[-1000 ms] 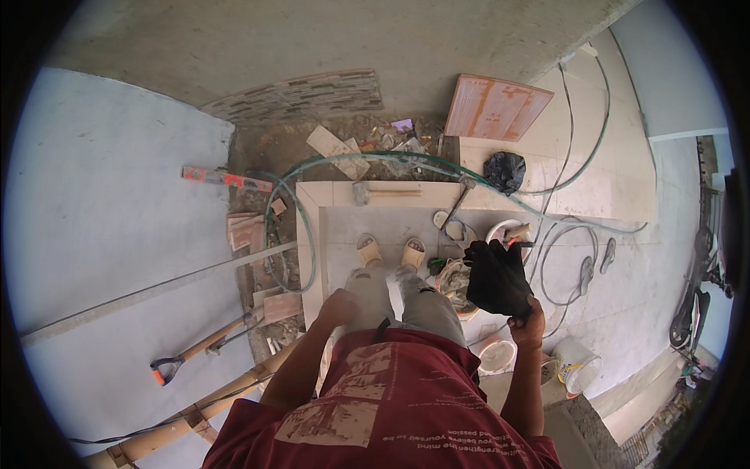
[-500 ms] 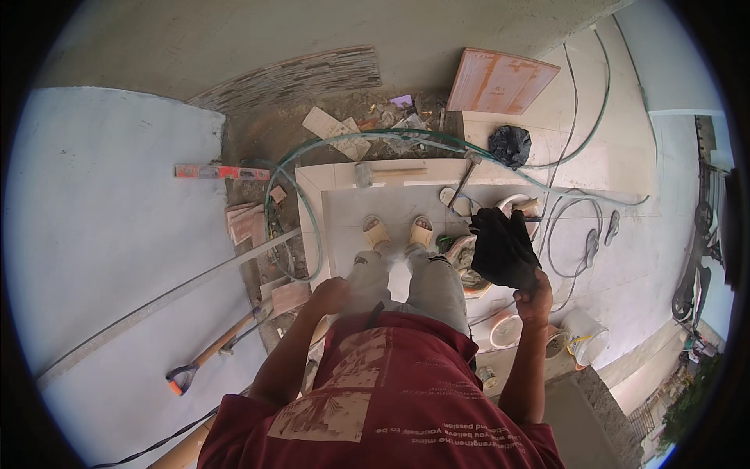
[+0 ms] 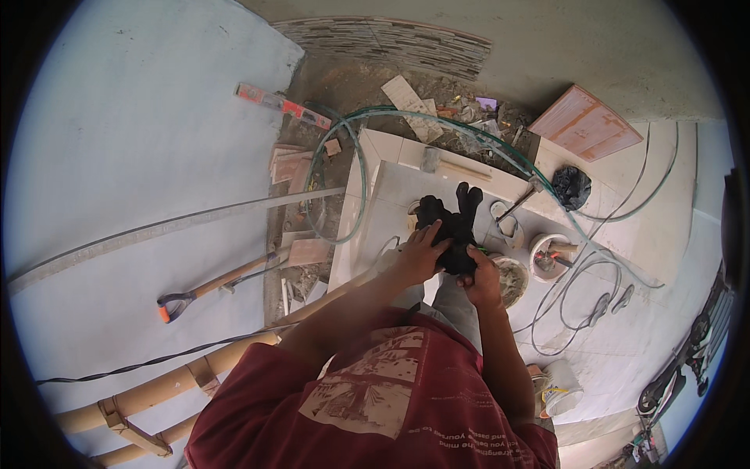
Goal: The person uses a rubber mallet to tap and align stacked stone tiles on a wall. They then pick up a tile sheet, apply cement with a trowel, and prepare to install it on the wall.
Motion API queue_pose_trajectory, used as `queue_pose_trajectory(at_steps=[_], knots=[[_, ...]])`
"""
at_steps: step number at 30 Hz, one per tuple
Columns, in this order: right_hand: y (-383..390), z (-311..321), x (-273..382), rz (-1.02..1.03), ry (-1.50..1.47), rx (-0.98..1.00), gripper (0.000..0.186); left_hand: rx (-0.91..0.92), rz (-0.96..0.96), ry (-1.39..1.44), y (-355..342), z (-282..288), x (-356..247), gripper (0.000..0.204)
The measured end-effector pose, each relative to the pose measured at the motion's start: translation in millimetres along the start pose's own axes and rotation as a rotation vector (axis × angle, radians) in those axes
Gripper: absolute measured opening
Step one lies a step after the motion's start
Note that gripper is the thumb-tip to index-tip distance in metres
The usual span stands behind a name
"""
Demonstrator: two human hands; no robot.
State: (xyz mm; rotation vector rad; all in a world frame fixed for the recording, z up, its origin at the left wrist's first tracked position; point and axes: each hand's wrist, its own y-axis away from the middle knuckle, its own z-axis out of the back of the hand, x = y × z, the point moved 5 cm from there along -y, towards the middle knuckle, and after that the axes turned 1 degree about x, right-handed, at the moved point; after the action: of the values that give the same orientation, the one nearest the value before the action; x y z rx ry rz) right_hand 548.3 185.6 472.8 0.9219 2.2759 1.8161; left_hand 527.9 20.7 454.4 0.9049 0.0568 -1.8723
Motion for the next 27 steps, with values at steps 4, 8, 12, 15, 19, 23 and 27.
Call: queue_pose_trajectory(at_steps=[4,8,12,15,19,23,27], knots=[[-13,-29,-9,0.154,0.323,0.105,0.039,0.013,0.072,-0.157,7,11,60,0.042],[-14,35,-41,0.392,1.328,-0.002,0.066,0.065,0.353,-0.227,29,32,154,0.04],[30,112,-72,-0.102,1.687,-0.209,0.082,0.197,0.578,-0.341,38,27,235,0.043],[34,147,-82,-0.097,1.304,-0.183,0.086,0.196,0.849,-0.246,48,32,292,0.042],[35,155,-79,-0.028,1.281,-0.208,0.088,0.09,1.043,-0.151,44,35,327,0.042],[4,161,-71,-0.056,1.312,-0.285,0.093,0.015,0.925,-0.047,10,15,315,0.043],[-47,183,-67,0.095,1.253,-0.414,0.097,-0.138,0.668,-0.036,-44,-35,292,0.044]])
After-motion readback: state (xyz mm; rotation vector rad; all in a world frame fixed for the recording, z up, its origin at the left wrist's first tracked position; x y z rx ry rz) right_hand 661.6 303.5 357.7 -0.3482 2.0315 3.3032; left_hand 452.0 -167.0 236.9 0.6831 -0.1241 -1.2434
